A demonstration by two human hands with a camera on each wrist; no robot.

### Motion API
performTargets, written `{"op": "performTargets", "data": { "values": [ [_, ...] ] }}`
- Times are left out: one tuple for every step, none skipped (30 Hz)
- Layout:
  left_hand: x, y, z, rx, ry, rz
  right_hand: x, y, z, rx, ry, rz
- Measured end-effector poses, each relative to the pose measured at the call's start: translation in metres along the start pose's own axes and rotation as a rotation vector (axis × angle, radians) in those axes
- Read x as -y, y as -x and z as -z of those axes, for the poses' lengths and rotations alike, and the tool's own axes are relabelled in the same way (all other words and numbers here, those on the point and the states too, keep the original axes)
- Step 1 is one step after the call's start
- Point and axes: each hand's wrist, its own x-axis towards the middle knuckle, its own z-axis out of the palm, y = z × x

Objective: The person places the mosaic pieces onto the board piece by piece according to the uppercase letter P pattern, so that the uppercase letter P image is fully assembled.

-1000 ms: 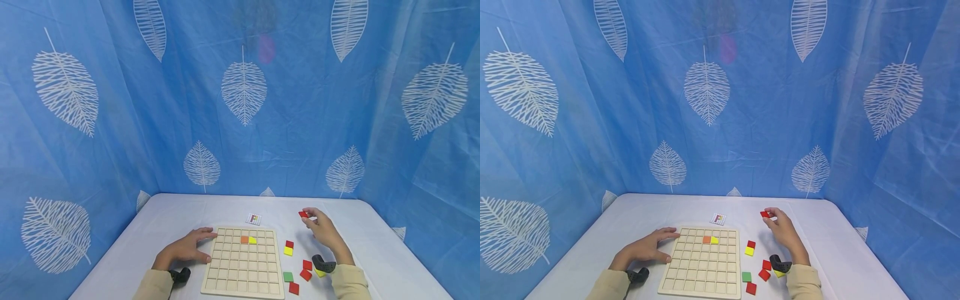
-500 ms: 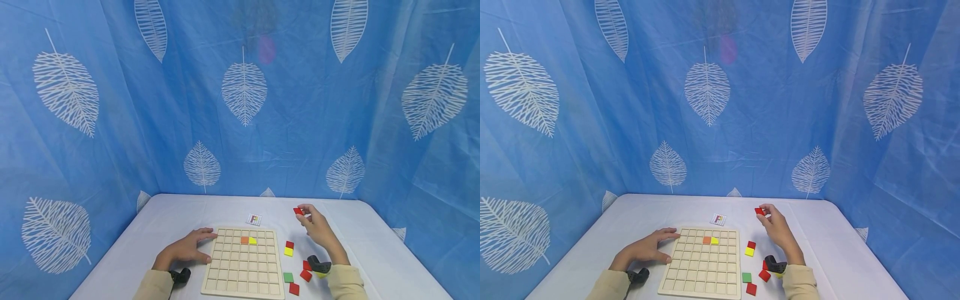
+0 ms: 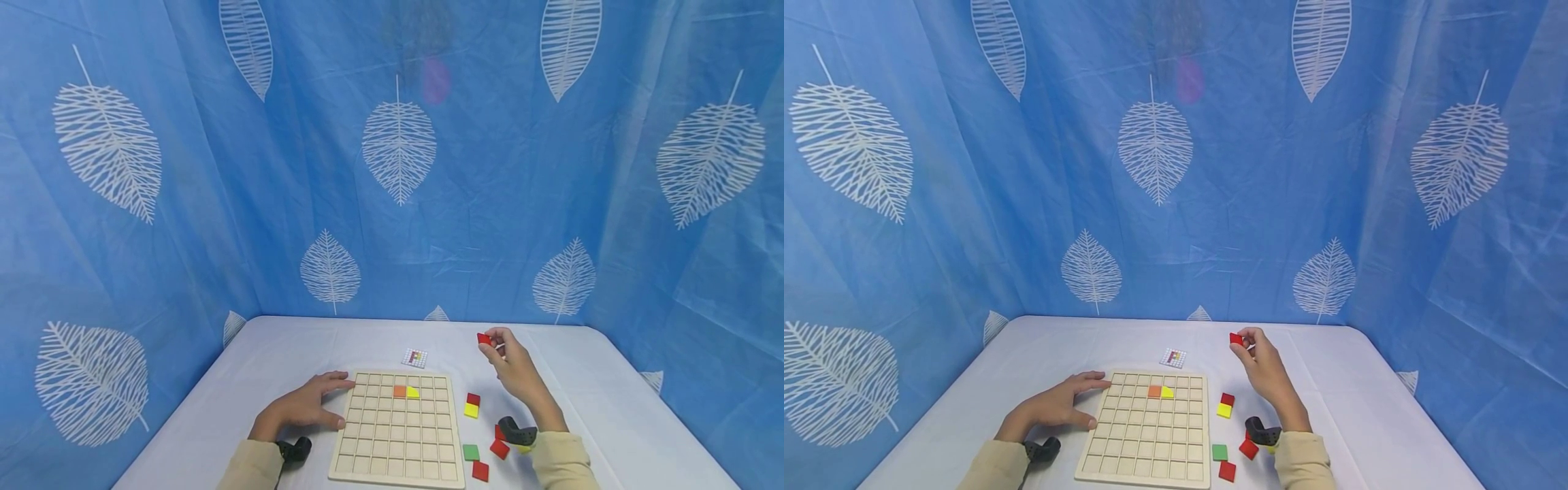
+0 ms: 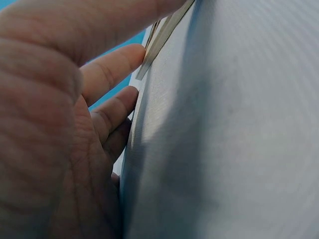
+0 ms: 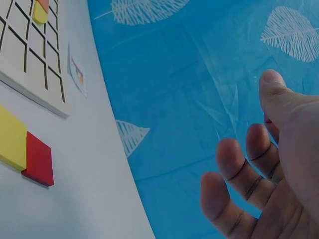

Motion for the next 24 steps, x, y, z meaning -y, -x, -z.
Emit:
{"op": "performTargets", "data": {
  "values": [
    [0.0,0.0,0.0,0.003,0.001,0.0,0.001,0.0,-0.001,-0.006,0.0,0.008],
    [0.0,0.0,0.0,0.005,0.003,0.0,0.002,0.001,-0.001,-0.013,0.004,0.021],
    [0.0,-0.001,0.0,0.008,0.005,0.0,0.003,0.001,-0.002,-0.02,0.007,0.033],
    [0.0,-0.001,0.0,0.01,0.007,0.001,0.004,0.001,-0.004,-0.026,0.01,0.045],
    [0.0,-0.001,0.0,0.011,0.005,-0.002,0.005,0.001,-0.005,-0.03,0.013,0.057],
    [0.0,-0.001,0.0,0.011,0.001,-0.004,0.007,0.001,-0.007,-0.035,0.015,0.065],
    [0.0,0.0,0.001,0.01,-0.001,-0.004,0.009,0.001,-0.009,-0.04,0.016,0.074],
    [0.001,0.001,0.001,0.011,-0.004,-0.006,0.011,0.001,-0.012,-0.04,0.015,0.082],
    [0.002,0.003,0.002,0.009,-0.009,-0.001,0.013,0.001,-0.016,-0.037,0.011,0.09],
    [0.003,0.004,0.002,0.009,-0.013,0.001,0.016,0.001,-0.019,-0.03,0.008,0.097],
    [0.005,0.006,0.002,0.01,-0.017,0.004,0.018,0.001,-0.022,-0.024,0.001,0.1],
    [0.006,0.008,0.002,0.013,-0.016,0.01,0.019,0.001,-0.026,-0.019,-0.006,0.102],
    [0.007,0.009,0.002,0.015,-0.015,0.014,0.021,0.001,-0.029,-0.014,-0.011,0.103],
    [0.009,0.011,0.003,0.018,-0.014,0.016,0.022,0.001,-0.033,-0.009,-0.015,0.104],
    [0.009,0.011,0.003,0.019,-0.011,0.019,0.023,0.0,-0.035,-0.006,-0.021,0.104],
    [0.01,0.011,0.003,0.023,-0.01,0.015,0.024,0.0,-0.038,-0.008,-0.022,0.099],
    [0.01,0.01,0.003,0.024,-0.008,0.011,0.026,0.0,-0.04,-0.013,-0.025,0.097],
    [0.01,0.009,0.003,0.025,-0.006,0.006,0.027,-0.001,-0.041,-0.02,-0.027,0.096],
    [0.009,0.008,0.003,0.023,-0.006,0.001,0.029,-0.001,-0.043,-0.025,-0.027,0.099],
    [0.009,0.006,0.002,0.021,-0.005,-0.002,0.031,-0.002,-0.044,-0.028,-0.029,0.1],
    [0.008,0.004,0.002,0.02,-0.006,-0.006,0.033,-0.003,-0.046,-0.027,-0.032,0.098],
    [0.007,0.003,0.002,0.019,-0.006,-0.009,0.034,-0.004,-0.047,-0.025,-0.032,0.098],
    [0.006,0.001,0.002,0.018,-0.006,-0.011,0.036,-0.005,-0.048,-0.021,-0.037,0.099],
    [0.005,0.0,0.002,0.017,-0.006,-0.012,0.038,-0.005,-0.05,-0.015,-0.044,0.098]
  ]
}}
